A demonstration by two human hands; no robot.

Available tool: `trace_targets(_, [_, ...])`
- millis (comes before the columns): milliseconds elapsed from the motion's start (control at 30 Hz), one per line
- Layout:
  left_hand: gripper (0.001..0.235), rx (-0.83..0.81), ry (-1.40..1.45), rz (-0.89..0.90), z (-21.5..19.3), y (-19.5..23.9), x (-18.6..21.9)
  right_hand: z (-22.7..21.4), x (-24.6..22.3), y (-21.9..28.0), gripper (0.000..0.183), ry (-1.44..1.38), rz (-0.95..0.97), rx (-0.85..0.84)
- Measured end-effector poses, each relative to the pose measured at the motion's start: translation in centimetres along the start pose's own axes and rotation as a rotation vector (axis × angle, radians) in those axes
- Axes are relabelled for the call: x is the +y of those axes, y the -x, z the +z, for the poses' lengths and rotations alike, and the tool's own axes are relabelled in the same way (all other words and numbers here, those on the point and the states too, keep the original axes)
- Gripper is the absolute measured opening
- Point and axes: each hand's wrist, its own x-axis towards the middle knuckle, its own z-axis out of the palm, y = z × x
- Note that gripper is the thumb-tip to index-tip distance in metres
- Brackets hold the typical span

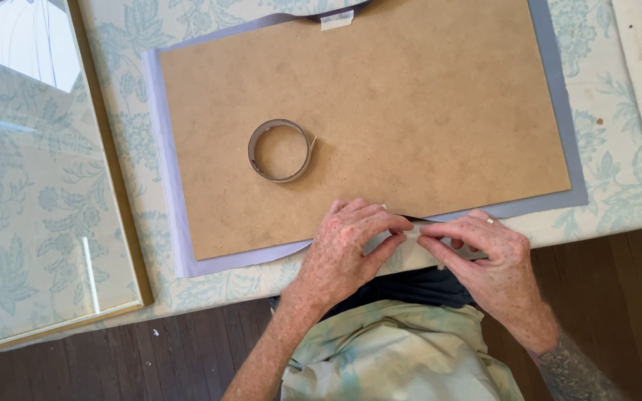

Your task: Securing a blue paper or fabric backing to a cardboard board using masking tape as part of a framing process.

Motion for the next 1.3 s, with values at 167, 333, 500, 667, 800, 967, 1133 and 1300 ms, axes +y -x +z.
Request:
trace_targets(167, [0.01,0.002,-0.007,-0.009,-0.8,0.1,0.3,-1.3,0.9,-0.2,0.033,0.183,0.016,0.02])
trace_targets(333, [0.018,0.069,-0.036,-0.014,-1.6,0.3,0.5,-1.8,2.8,-0.8,0.02,0.414,-0.28,-0.123])
trace_targets(500, [0.032,0.091,0.012,-0.057,-1.7,0.0,0.7,-1.8,3.5,-1.3,0.012,0.438,-0.24,-0.174])
trace_targets(667, [0.048,0.055,0.004,-0.06,-0.4,0.2,0.7,-1.7,3.9,-1.6,0.01,0.478,-0.124,-0.205])
trace_targets(800, [0.052,-0.034,-0.295,0.164,2.0,1.3,0.7,-1.9,3.8,-2.2,0.011,0.445,-0.068,-0.224])
trace_targets(967, [0.051,0.043,-0.409,0.233,3.3,2.2,0.2,-2.1,3.9,-2.8,0.008,0.447,-0.156,-0.221])
trace_targets(1133, [0.036,0.103,-0.406,0.326,3.7,2.2,0.0,-2.0,5.5,-2.8,0.01,0.419,-0.296,-0.2])
trace_targets(1300, [0.027,0.133,-0.455,0.273,3.9,2.3,1.0,-1.9,6.0,-2.4,0.012,0.415,-0.342,-0.171])
